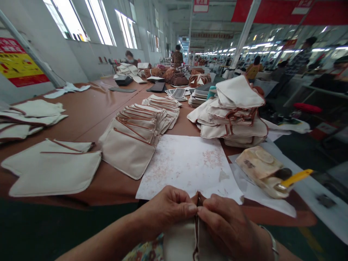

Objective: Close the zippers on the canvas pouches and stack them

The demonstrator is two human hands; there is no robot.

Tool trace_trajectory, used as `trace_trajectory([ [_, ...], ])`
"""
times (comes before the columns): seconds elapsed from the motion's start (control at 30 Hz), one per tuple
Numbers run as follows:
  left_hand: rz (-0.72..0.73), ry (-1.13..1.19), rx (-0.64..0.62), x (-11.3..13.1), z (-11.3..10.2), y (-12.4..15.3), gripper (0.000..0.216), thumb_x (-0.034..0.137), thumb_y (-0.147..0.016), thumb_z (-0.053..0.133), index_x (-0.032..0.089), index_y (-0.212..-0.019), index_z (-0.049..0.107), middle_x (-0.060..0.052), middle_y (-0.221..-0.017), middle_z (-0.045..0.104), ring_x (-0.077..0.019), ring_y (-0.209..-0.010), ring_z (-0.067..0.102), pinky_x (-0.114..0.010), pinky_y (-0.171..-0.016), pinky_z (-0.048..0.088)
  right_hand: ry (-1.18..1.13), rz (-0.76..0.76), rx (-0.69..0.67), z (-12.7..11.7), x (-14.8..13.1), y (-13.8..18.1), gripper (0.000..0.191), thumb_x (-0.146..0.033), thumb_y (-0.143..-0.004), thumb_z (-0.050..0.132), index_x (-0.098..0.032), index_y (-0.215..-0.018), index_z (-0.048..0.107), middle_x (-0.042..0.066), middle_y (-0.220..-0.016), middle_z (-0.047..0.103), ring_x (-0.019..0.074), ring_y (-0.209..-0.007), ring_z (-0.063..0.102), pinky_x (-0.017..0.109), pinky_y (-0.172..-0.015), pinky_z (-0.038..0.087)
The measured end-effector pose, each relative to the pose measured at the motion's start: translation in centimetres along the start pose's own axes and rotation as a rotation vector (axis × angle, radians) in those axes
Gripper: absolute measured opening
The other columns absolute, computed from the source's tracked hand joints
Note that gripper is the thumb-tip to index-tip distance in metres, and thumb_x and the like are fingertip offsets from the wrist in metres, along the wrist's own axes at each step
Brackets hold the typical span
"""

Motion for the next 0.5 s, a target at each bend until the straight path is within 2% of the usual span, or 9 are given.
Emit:
trace_trajectory([
  [0.13,0.06,-0.078,-0.056,0.5,0.5,0.3,0.046,0.052,-0.075,0.078,0.012,-0.073,0.057,0.003,-0.063,0.046,-0.006,-0.052,0.031,-0.021,-0.048,0.02,0.007,0.017,0.073,-0.8,-0.8,0.6,0.042,-0.012,-0.09,0.052,-0.017,-0.129,0.039,0.01,-0.09,0.068,0.0234,-0.079,0.064,0.033,-0.072,0.05],
  [0.2,0.101,-0.166,-0.075,1.0,0.6,0.6,0.044,0.052,-0.08,0.073,0.011,-0.075,0.058,0.004,-0.064,0.044,-0.006,-0.053,0.028,-0.021,-0.049,0.02,-0.103,0.136,0.092,-1.1,-0.7,0.9,0.042,-0.019,-0.092,0.054,-0.02,-0.131,0.039,0.01,-0.101,0.068,0.0234,-0.089,0.065,0.032,-0.079,0.05],
  [0.23,0.127,-0.22,-0.083,1.2,0.6,0.7,0.043,0.052,-0.083,0.07,0.011,-0.076,0.058,0.004,-0.064,0.043,-0.0062,-0.054,0.027,-0.021,-0.05,0.02,-0.192,0.229,0.088,-1.2,-0.5,0.9,0.037,-0.021,-0.094,0.052,-0.022,-0.129,0.041,0.009,-0.104,0.067,0.0221,-0.093,0.064,0.03,-0.081,0.05],
  [0.3,0.189,-0.334,-0.105,1.8,0.7,1.1,0.041,0.051,-0.088,0.065,0.012,-0.076,0.056,0.004,-0.064,0.041,-0.007,-0.055,0.027,-0.021,-0.051,0.022,-0.41,0.417,0.066,-1.1,0.1,0.9,0.022,-0.023,-0.1,0.042,-0.025,-0.12,0.051,0.005,-0.101,0.067,0.018,-0.091,0.063,0.027,-0.081,0.048],
  [0.37,0.259,-0.446,-0.115,2.3,0.8,1.4,0.039,0.048,-0.092,0.059,0.013,-0.074,0.054,0.005,-0.064,0.038,-0.008,-0.058,0.028,-0.021,-0.053,0.025,-0.617,0.537,0.036,-0.9,0.5,0.4,0.024,-0.025,-0.104,0.035,-0.023,-0.107,0.059,0.003,-0.094,0.066,0.0156,-0.086,0.062,0.025,-0.078,0.046],
  [0.5,0.338,-0.614,-0.099,2.9,0.9,1.9,0.036,0.043,-0.097,0.052,0.012,-0.079,0.057,0.002,-0.069,0.044,-0.0103,-0.065,0.036,-0.021,-0.059,0.031,-0.824,0.595,-0.095,-0.7,0.7,-1.0,0.033,-0.034,-0.104,0.04,-0.018,-0.085,0.061,0.003,-0.085,0.064,0.0149,-0.08,0.057,0.025,-0.075,0.044],
])
Point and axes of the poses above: each hand's wrist, its own y-axis away from the middle knuckle, its own z-axis out of the palm, x = y × z, the point moved 4 cm from there along -y, towards the middle knuckle
